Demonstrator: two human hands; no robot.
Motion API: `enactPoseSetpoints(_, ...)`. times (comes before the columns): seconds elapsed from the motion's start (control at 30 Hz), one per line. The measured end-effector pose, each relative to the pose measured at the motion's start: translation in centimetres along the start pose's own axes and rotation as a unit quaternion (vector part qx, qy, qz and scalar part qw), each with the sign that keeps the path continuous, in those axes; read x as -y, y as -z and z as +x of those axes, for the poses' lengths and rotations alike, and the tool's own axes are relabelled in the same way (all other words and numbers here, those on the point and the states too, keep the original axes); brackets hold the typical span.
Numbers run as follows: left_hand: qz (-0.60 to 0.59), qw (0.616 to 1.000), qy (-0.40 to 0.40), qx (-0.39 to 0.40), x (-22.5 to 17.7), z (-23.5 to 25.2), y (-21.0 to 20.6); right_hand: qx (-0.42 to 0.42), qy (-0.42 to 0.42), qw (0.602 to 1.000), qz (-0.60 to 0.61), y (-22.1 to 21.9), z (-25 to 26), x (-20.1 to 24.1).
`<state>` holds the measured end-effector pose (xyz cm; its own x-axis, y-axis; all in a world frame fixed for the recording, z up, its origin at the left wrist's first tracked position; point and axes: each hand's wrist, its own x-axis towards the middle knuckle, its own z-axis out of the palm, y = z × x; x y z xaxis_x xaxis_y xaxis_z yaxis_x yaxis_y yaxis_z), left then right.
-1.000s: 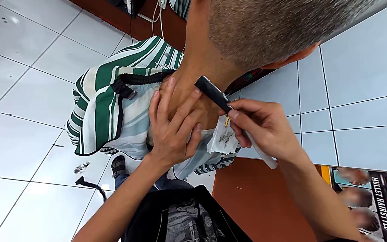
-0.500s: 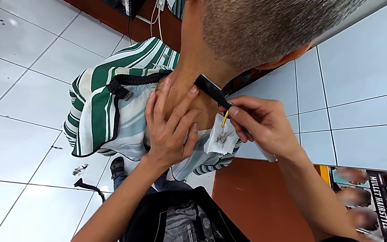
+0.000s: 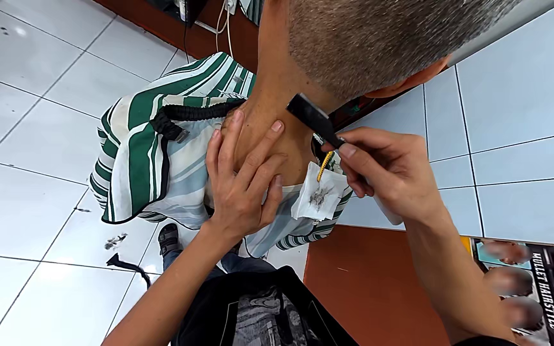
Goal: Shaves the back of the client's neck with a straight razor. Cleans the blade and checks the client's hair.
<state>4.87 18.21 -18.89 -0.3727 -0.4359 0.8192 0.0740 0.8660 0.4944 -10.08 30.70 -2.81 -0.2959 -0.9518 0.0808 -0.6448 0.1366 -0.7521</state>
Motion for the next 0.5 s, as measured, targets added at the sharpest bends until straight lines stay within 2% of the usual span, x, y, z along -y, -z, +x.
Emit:
enactPoseSetpoints(0.1, 0.001, 1.0, -0.001, 0.0, 0.1, 0.0, 0.0, 0.018, -0.008, 1.0, -0.007, -0.6, -0.1, -0.8)
enactPoseSetpoints(0.23, 0.005, 1.0, -0.008, -0.006, -0.1, -0.1, 0.0, 0.039, 0.034, 0.999, 0.008, -0.6, 0.0, -0.9)
enactPoseSetpoints(0.5, 0.033, 0.999, -0.024, -0.003, -0.3, -0.9, -0.7, 0.03, 0.047, 0.998, -0.018, -0.4, 0.2, -2.2)
